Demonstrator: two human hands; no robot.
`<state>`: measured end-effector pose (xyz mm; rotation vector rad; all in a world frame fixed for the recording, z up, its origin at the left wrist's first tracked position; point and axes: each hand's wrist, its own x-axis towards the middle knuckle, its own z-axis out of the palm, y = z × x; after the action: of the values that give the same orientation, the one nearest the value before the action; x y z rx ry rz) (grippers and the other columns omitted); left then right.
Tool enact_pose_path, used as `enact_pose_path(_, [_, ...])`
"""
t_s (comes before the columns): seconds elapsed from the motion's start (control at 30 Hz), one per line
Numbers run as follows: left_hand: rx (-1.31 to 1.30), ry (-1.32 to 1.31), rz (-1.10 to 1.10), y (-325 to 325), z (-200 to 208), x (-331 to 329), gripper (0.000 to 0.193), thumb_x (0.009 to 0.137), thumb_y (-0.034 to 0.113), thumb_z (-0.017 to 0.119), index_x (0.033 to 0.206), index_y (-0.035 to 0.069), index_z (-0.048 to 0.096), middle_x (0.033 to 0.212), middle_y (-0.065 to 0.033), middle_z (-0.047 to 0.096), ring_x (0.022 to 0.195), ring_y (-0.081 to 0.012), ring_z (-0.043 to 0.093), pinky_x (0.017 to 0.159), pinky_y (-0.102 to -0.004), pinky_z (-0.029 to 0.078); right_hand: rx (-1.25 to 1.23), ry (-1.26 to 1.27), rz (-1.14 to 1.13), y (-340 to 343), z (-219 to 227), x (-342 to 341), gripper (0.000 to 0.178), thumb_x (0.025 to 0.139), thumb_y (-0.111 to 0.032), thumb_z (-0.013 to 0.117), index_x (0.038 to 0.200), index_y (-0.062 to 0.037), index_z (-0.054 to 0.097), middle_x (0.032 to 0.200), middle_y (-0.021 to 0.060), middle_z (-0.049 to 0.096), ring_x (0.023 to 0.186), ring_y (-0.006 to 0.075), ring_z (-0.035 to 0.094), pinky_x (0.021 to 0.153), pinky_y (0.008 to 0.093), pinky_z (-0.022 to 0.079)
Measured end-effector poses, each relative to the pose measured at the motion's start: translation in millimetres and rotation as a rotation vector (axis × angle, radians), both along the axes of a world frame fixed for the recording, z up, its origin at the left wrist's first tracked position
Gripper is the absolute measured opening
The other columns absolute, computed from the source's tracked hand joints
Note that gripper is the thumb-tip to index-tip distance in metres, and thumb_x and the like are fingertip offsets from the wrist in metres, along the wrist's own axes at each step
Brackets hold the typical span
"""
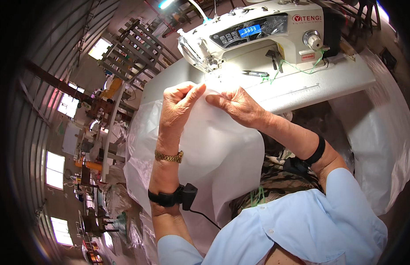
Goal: Sewing large white plastic sheets together using an industrial sewing machine in a manufacturing facility.
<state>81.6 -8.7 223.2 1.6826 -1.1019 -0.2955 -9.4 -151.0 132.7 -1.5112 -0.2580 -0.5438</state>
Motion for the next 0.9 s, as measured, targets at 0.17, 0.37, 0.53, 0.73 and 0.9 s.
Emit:
enact_pose_path(0.17, [-0.003,-0.063,-0.035,-7,-9,2,0.033,0.093,0.014,0.07,0.066,0.004,0.055,0.066,0.0116,0.04,0.062,-0.0001,0.03,0.051,-0.0221,0.023,0.172,-0.08,-0.1,11,-3,-2,0.04,0.099,-0.028,0.059,0.073,0.002,0.058,0.06,-0.0085,0.036,0.061,0.0028,0.032,0.05,0.0273,0.032])
enact_pose_path(0.37, [-0.032,-0.046,-0.013,-6,-18,8,0.027,0.092,0.014,0.07,0.07,0.001,0.063,0.066,0.0118,0.046,0.061,0.0001,0.034,0.051,-0.021,0.026,-0.311,0.086,-0.327,17,5,-25,0.029,0.098,-0.015,0.053,0.078,0.0065,0.055,0.055,0.0129,0.051,0.052,0.0241,0.041,0.053,0.0373,0.038])
enact_pose_path(0.53, [0.085,-0.031,0.057,-13,-19,1,0.027,0.093,0.018,0.069,0.072,0.002,0.064,0.067,0.0118,0.051,0.062,0.0007,0.038,0.053,-0.0205,0.029,-0.502,-0.136,-0.564,19,-11,-21,0.031,0.094,-0.008,0.055,0.118,0.0115,0.053,0.075,0.0232,0.061,0.064,0.0364,0.062,0.061,0.0402,0.05])
enact_pose_path(0.73, [0.139,0.018,0.097,-14,-32,18,0.026,0.094,0.023,0.067,0.079,0.002,0.071,0.066,0.0115,0.05,0.062,0.0004,0.038,0.053,-0.0209,0.029,-1.009,0.174,-0.518,21,-1,-25,0.064,0.078,0.004,0.057,0.136,0.0216,0.035,0.081,0.0235,0.064,0.069,0.0311,0.067,0.063,0.0373,0.054])
enact_pose_path(0.9, [0.163,0.044,0.059,-19,-40,24,0.025,0.095,0.023,0.066,0.085,0.001,0.072,0.069,0.0111,0.051,0.063,-0.0007,0.038,0.054,-0.0225,0.031,-1.067,0.083,-0.653,20,-13,-19,0.058,0.091,-0.006,0.055,0.139,0.0174,0.032,0.071,0.0204,0.06,0.066,0.0358,0.064,0.06,0.0413,0.051])
